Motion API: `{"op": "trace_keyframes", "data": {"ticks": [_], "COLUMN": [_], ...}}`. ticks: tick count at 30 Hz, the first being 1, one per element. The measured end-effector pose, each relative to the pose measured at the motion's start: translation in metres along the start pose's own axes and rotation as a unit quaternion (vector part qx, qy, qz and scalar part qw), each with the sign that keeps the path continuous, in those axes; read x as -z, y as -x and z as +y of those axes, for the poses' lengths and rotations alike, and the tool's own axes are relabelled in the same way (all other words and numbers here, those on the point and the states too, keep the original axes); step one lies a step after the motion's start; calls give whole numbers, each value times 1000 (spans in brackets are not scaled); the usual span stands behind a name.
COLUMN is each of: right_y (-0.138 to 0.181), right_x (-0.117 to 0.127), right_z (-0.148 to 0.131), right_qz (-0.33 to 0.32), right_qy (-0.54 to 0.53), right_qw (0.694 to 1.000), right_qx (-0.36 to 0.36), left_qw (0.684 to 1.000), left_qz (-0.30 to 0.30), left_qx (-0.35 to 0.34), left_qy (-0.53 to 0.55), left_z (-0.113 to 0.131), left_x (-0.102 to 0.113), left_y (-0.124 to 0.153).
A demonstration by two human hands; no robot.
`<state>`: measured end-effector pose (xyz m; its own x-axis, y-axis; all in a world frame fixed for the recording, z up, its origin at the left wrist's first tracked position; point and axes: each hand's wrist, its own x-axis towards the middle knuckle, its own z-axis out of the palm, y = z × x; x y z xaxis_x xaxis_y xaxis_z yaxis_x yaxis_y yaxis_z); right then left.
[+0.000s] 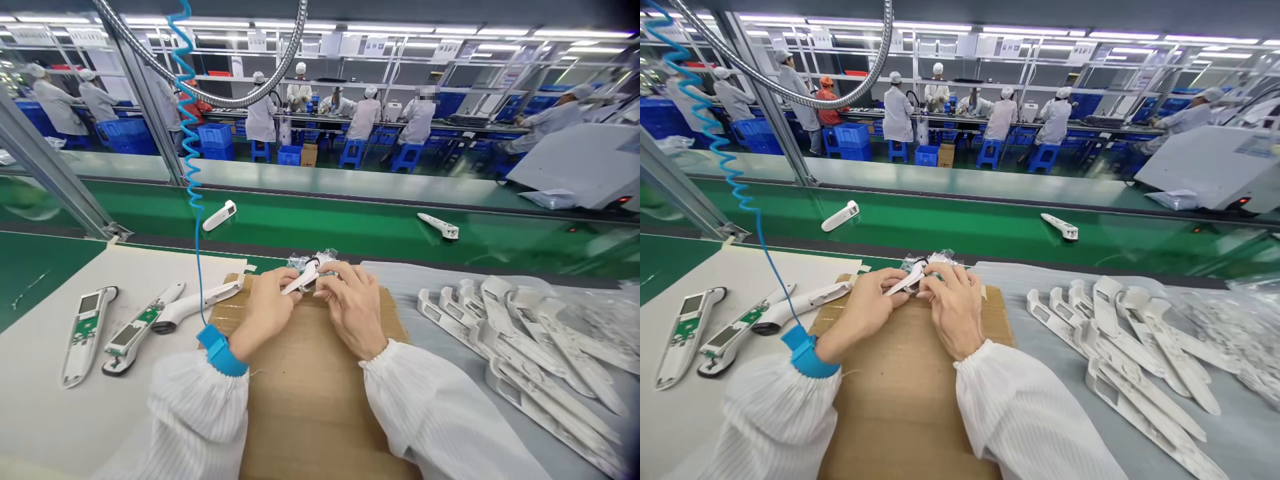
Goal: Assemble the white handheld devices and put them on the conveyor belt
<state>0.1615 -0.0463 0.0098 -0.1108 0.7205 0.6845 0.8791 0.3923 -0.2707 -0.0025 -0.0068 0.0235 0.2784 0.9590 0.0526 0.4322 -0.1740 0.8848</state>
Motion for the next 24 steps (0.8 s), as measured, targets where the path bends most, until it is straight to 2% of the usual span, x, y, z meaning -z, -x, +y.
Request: {"op": "trace_keyframes", "data": {"ticks": [3, 5, 8, 11, 13, 16, 18, 20, 22, 24], "right_y": [-2, -8, -24, -34, -35, -28, -22, -14, -8, -5], "right_x": [-1, -7, -21, -23, -8, 38, 74, 101, 116, 122], "right_z": [1, 10, 31, 54, 67, 84, 95, 106, 115, 121], "right_qz": [12, 16, -66, -150, -168, -221, -280, -345, -382, -383], "right_qy": [-49, -62, 21, 104, 114, 115, 140, 191, 230, 239], "right_qw": [999, 995, 972, 942, 942, 938, 922, 893, 871, 869], "right_qx": [-13, -81, -225, -281, -269, -239, -228, -216, -207, -203], "left_qw": [996, 986, 974, 968, 968, 967, 967, 966, 965, 958], "left_qz": [56, 92, 104, 96, 92, 79, 70, 62, 45, 20], "left_qx": [63, 115, 140, 130, 128, 130, 131, 125, 125, 134], "left_qy": [39, 75, 143, 189, 198, 203, 209, 216, 228, 253], "left_z": [1, 3, 7, 10, 10, 10, 10, 11, 14, 18], "left_x": [6, 11, 16, 16, 16, 14, 13, 12, 12, 13], "left_y": [-5, -7, -7, -6, -5, -4, -3, -2, 0, 2]}}
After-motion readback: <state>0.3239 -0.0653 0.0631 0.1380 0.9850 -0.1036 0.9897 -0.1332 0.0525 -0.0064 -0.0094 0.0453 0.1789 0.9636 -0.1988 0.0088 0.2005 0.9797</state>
